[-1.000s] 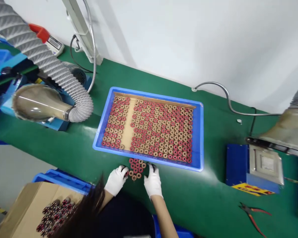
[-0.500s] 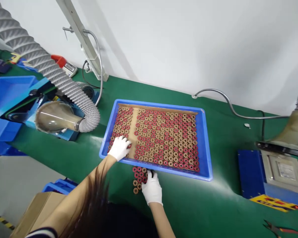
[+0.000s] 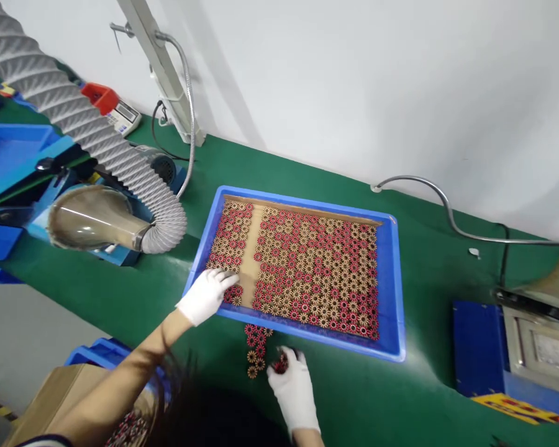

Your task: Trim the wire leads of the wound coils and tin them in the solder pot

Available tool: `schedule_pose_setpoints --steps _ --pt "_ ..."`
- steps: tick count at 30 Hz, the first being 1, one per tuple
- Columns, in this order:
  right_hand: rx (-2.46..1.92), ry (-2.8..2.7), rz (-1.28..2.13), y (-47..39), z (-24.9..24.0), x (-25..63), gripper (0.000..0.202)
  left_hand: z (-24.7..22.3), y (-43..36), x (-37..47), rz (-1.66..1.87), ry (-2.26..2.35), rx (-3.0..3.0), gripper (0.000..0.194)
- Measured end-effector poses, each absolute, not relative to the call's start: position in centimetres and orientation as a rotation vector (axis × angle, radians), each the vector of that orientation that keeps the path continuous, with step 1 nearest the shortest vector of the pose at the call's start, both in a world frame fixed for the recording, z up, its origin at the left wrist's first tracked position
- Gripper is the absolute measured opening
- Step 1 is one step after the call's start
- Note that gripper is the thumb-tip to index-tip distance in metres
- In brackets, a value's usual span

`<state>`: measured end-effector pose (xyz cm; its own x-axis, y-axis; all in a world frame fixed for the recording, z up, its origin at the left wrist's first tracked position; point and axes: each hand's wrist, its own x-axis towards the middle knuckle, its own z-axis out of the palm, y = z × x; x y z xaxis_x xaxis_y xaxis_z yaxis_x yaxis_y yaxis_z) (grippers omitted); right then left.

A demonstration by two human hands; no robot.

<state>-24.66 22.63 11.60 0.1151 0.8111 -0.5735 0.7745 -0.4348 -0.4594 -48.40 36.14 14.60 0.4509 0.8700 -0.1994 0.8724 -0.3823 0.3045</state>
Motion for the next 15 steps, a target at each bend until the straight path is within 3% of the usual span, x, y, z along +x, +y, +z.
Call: schedule_pose_setpoints --steps 5,10,15 --pt "-1.748 -1.457 1.407 28.3 15.1 -28.2 0.032 13.2 27.1 -52.3 0.303 1.902 2.14 0.021" --pt "-1.834 -1.787 1.184 37.5 13.0 -34.7 0.029 7.8 19.8 -52.9 0.345 1.978 2.132 0.012" --pt "-2.019 -1.904 1.08 39.8 9.4 -36.9 0.029 4.3 17.3 -52.7 0.322 2.126 2.059 0.016"
